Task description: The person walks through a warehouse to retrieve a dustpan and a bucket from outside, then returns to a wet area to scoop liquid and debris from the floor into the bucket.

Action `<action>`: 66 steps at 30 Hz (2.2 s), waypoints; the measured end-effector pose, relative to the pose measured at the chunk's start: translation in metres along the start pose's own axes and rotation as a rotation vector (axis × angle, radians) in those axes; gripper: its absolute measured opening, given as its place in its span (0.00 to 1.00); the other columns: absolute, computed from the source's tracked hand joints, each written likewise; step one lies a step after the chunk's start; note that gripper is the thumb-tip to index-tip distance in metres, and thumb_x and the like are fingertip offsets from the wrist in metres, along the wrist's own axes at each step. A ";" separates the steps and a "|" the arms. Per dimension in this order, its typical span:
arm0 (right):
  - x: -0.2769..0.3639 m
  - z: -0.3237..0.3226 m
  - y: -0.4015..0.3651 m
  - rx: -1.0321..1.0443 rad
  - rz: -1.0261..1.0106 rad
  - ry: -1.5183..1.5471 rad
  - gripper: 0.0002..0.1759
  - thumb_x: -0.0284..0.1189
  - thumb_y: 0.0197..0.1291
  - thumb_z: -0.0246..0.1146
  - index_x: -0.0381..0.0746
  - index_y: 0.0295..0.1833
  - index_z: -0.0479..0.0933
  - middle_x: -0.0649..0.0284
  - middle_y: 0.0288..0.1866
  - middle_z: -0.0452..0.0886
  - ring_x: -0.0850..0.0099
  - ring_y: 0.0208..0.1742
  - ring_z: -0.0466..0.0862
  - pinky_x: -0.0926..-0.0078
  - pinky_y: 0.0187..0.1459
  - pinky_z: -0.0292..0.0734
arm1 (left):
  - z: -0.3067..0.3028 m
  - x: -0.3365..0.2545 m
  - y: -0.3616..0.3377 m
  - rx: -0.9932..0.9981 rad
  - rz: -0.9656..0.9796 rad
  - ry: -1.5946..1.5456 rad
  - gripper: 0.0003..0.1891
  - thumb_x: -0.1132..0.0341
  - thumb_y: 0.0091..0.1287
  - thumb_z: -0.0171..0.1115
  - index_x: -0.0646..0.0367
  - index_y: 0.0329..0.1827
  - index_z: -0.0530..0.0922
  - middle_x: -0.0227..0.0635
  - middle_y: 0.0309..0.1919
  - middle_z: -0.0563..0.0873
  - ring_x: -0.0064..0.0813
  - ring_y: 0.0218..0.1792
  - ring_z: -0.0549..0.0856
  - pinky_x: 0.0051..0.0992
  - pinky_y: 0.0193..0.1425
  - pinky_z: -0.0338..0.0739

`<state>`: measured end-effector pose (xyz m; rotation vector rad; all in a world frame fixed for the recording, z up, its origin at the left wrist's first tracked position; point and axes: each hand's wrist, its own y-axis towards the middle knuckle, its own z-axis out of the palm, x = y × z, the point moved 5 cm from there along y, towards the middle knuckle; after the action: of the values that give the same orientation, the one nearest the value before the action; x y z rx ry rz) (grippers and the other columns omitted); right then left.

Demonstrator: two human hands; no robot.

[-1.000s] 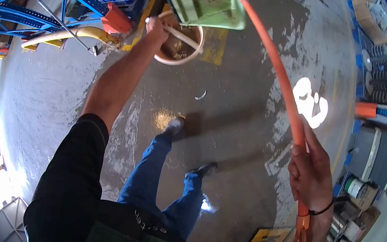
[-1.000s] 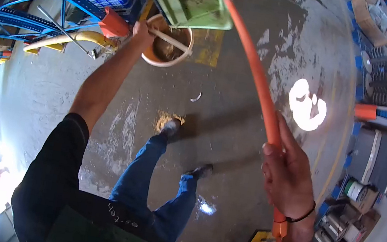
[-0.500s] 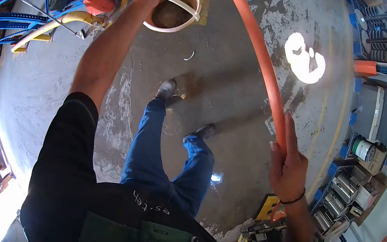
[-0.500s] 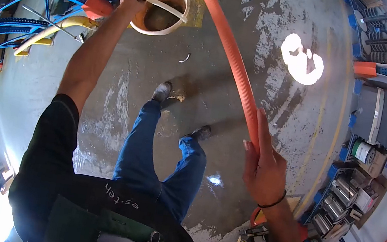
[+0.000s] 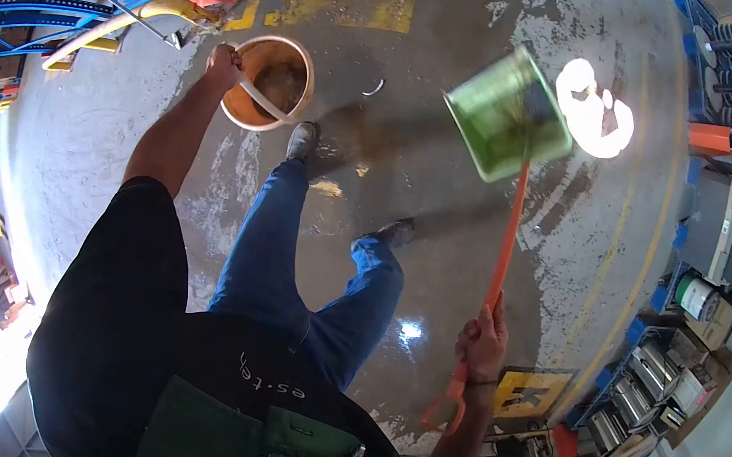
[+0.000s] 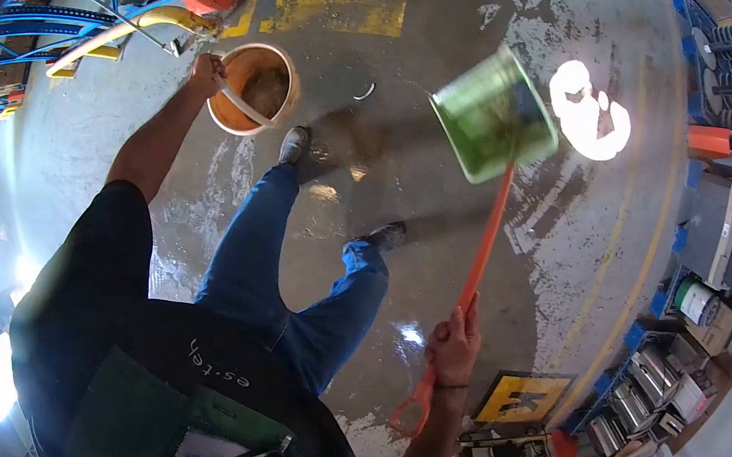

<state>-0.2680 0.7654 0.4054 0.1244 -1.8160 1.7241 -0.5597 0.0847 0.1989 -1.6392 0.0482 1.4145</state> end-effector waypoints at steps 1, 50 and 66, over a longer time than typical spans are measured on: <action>-0.013 -0.006 0.018 -0.043 0.040 0.059 0.24 0.34 0.71 0.50 0.56 0.70 0.60 0.72 0.21 0.62 0.82 0.14 0.63 0.82 0.14 0.61 | -0.016 -0.007 0.016 -0.015 0.013 0.023 0.07 0.69 0.61 0.46 0.53 0.24 0.64 0.30 0.17 0.66 0.24 0.14 0.64 0.28 0.19 0.64; 0.252 0.984 0.353 1.188 0.304 0.593 0.15 0.37 0.73 0.47 0.39 0.35 0.65 0.72 0.25 0.61 0.84 0.16 0.62 0.86 0.14 0.65 | -0.256 -0.145 0.339 -0.238 -0.408 -0.145 0.06 0.62 0.64 0.51 0.48 0.40 0.74 0.26 0.20 0.68 0.22 0.17 0.71 0.22 0.18 0.65; 0.354 0.727 -0.022 0.378 -0.360 -0.692 0.33 0.31 0.69 0.51 0.48 0.77 0.49 0.75 0.20 0.62 0.87 0.14 0.62 0.87 0.10 0.58 | 0.072 -0.363 0.365 -0.112 0.559 1.131 0.13 0.61 0.64 0.57 0.58 0.46 0.78 0.41 0.36 0.83 0.39 0.39 0.84 0.33 0.38 0.79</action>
<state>-0.8083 0.2089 0.6333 1.2557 -1.7205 1.8562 -0.9417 -0.2597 0.2727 -2.4363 1.1523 0.6638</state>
